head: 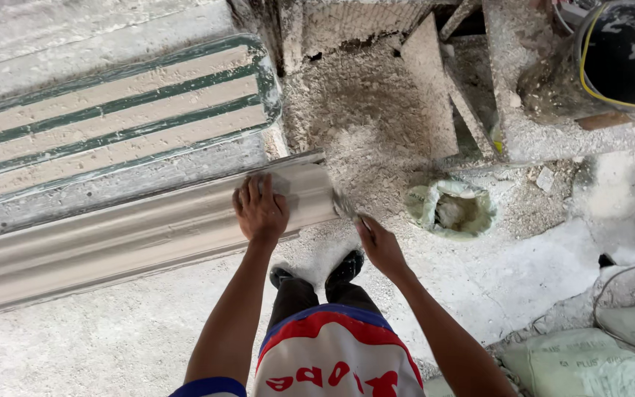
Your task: The person scrapes a white powdery residue from the surface of a long, ribbed decorative molding using a small metal scraper. They work along the length of the piece, removing the residue from the grooves and flat areas.
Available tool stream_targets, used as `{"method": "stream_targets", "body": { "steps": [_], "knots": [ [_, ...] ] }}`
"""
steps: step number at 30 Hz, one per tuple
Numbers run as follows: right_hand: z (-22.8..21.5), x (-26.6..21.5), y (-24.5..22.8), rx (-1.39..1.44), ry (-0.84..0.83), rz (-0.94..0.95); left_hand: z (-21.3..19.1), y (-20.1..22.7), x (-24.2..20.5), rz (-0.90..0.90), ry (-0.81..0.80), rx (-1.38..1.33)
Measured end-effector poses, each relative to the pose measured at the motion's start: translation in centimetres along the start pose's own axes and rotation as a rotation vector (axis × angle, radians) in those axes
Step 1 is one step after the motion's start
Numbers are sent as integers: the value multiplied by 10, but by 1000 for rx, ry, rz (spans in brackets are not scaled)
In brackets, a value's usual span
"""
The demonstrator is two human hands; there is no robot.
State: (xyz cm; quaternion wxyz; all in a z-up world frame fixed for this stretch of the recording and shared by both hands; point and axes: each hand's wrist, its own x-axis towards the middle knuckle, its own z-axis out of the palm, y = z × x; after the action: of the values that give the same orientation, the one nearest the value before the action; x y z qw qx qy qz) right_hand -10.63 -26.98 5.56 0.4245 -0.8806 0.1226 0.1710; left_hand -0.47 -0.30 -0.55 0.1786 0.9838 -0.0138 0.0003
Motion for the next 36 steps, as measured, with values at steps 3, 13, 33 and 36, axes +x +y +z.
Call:
{"method": "stream_targets", "body": {
  "steps": [3, 13, 33, 36],
  "knots": [
    [-5, 35, -10, -36, -11, 28, -4, 1, 1, -6, 5, -13],
    [7, 57, -23, 11, 45, -14, -5, 5, 1, -8, 56, -41],
    [-16, 24, 0, 518, 113, 114, -1, 3, 8, -71, -16, -213],
    [-17, 23, -19, 444, 134, 15, -2, 5, 4, -33, 110, -337]
  ]
}}
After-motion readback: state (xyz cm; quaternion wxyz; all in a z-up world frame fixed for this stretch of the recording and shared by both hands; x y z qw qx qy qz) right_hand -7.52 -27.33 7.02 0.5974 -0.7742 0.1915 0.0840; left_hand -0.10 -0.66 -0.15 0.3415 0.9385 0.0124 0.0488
